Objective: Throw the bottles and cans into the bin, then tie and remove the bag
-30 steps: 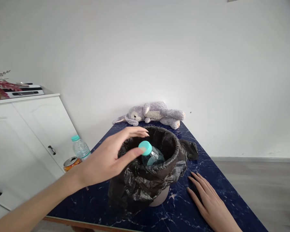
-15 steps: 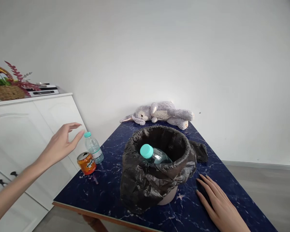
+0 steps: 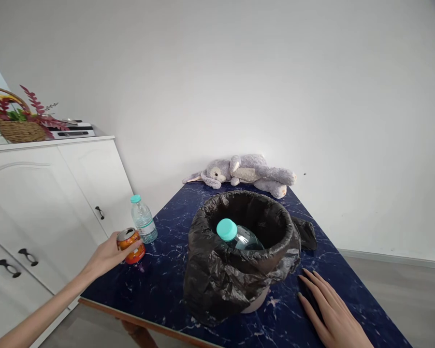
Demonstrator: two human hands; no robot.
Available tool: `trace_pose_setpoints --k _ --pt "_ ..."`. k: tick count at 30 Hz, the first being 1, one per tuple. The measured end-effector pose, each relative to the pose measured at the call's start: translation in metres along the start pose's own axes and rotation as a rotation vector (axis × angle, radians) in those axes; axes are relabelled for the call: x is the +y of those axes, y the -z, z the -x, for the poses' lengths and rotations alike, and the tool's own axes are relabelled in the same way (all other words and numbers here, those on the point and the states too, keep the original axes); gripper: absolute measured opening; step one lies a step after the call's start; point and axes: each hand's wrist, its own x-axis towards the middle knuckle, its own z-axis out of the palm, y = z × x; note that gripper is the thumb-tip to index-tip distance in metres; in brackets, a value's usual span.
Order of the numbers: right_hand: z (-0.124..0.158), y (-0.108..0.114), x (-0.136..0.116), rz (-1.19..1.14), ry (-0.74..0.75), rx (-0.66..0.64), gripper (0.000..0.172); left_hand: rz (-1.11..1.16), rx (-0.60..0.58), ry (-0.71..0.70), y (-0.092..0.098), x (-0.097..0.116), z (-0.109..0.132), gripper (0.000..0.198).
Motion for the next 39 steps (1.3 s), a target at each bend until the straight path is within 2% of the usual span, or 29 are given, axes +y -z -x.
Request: trace_pose_setpoints --k 3,5,8,10,13,15,16,18,20,22,24,26,28,31,34,36,39 --pt "-0.002 0.002 -0.003 0.01 -0.022 -0.013 0.061 0.077 -0.083 0.055 0.014 0.017 0.03 0.068" --pt "-0.003 0.002 -0.004 0.005 -0.043 -0.025 0.063 0.226 -0.074 0.004 0.025 0.036 0.053 0.075" --pt "-0.004 0.002 -0.006 -0.012 -0.08 -0.048 0.065 0.267 -0.007 -0.107 0.044 0.073 0.08 0.077" --pt "-0.004 0.002 -0.007 -0.025 -0.09 -0.049 0.065 0.327 0.108 -0.222 0.054 0.1 0.086 0.071" --pt "-0.004 0.002 -0.008 -0.026 -0.091 -0.024 0.065 0.498 0.297 -0.434 0.06 0.14 0.082 0.06" --pt "-0.005 0.001 -0.009 -0.011 -0.09 -0.014 0.065 0.608 0.328 -0.597 0.056 0.167 0.072 0.058" --pt "-0.005 0.002 -0.009 0.001 -0.087 -0.014 0.065 0.642 0.298 -0.672 0.051 0.181 0.067 0.058" --pt "-0.007 0.003 -0.009 0.024 -0.069 -0.015 0.065 0.66 0.161 -0.775 0.039 0.206 0.055 0.058" --pt "-0.008 0.004 -0.008 0.044 -0.05 -0.013 0.065 0.625 -0.001 -0.817 0.026 0.225 0.043 0.057" --pt "-0.01 0.005 -0.008 0.058 -0.039 -0.006 0.064 0.566 -0.158 -0.824 0.015 0.234 0.033 0.058" --pt "-0.01 0.004 -0.007 0.068 -0.036 0.011 0.062 0.505 -0.266 -0.802 0.01 0.231 0.026 0.064" --pt "-0.01 0.003 -0.008 0.074 -0.026 0.046 0.061 0.461 -0.272 -0.751 0.011 0.219 0.022 0.065" --pt "-0.009 0.001 -0.008 0.074 -0.014 0.086 0.06 0.398 -0.175 -0.682 0.019 0.201 0.018 0.062" --pt "-0.007 -0.001 -0.009 0.074 -0.001 0.128 0.059 0.209 0.058 -0.607 0.036 0.172 0.008 0.057" --pt "-0.006 -0.003 -0.008 0.084 0.006 0.136 0.059 -0.003 0.289 -0.577 0.051 0.145 -0.013 0.057" --pt "-0.007 -0.004 -0.007 0.08 0.006 0.127 0.059 -0.103 0.338 -0.521 0.056 0.127 -0.032 0.06" --pt "-0.007 -0.005 -0.008 0.068 -0.004 0.115 0.058 -0.168 0.264 -0.432 0.056 0.1 -0.061 0.068"
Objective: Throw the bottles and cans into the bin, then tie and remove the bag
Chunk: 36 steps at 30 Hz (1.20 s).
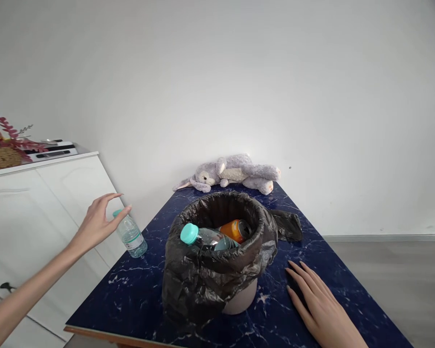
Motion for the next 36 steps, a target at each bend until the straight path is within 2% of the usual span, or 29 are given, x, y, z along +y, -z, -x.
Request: trace_pose_setpoints --k 3,5,8,11,13,15,19,22,24,27,31,34,36 --pt "0.001 0.0 -0.001 0.0 -0.017 -0.005 0.059 0.008 -0.154 0.049 -0.019 -0.03 -0.006 0.073" --pt "0.002 0.0 -0.001 0.012 -0.016 -0.006 0.059 0.012 -0.215 0.066 -0.033 -0.045 -0.005 0.075" --pt "0.002 -0.001 -0.001 0.031 -0.004 -0.002 0.06 0.016 -0.219 0.061 -0.047 -0.057 0.001 0.079" --pt "0.003 -0.002 0.0 0.021 -0.002 -0.007 0.06 0.034 -0.182 0.044 -0.047 -0.051 0.009 0.073" --pt "0.003 -0.002 0.0 0.001 -0.014 -0.021 0.06 0.054 -0.117 0.026 -0.039 -0.035 0.013 0.065" --pt "0.002 -0.002 0.0 -0.013 -0.03 -0.037 0.06 0.101 -0.022 0.004 -0.026 -0.009 0.015 0.055" --pt "0.002 0.0 0.0 -0.028 -0.044 -0.05 0.06 0.333 0.274 -0.069 0.009 0.06 0.015 0.041" --pt "0.002 0.0 0.0 -0.063 -0.052 -0.052 0.06 0.576 0.488 -0.341 0.035 0.113 0.013 0.036" --pt "0.002 0.0 0.0 -0.084 -0.061 -0.055 0.06 0.665 0.528 -0.487 0.048 0.142 0.015 0.032" --pt "0.001 0.002 -0.001 -0.096 -0.066 -0.061 0.06 0.694 0.468 -0.601 0.055 0.175 0.021 0.028" --pt "0.0 0.005 -0.003 -0.089 -0.055 -0.038 0.058 0.733 0.337 -0.718 0.048 0.203 0.024 0.034" --pt "-0.001 0.008 -0.005 -0.099 -0.051 -0.017 0.057 0.649 0.129 -0.76 0.039 0.219 0.015 0.042" --pt "-0.001 0.01 -0.006 -0.111 -0.056 -0.01 0.056 0.523 -0.048 -0.76 0.033 0.228 0.007 0.037"
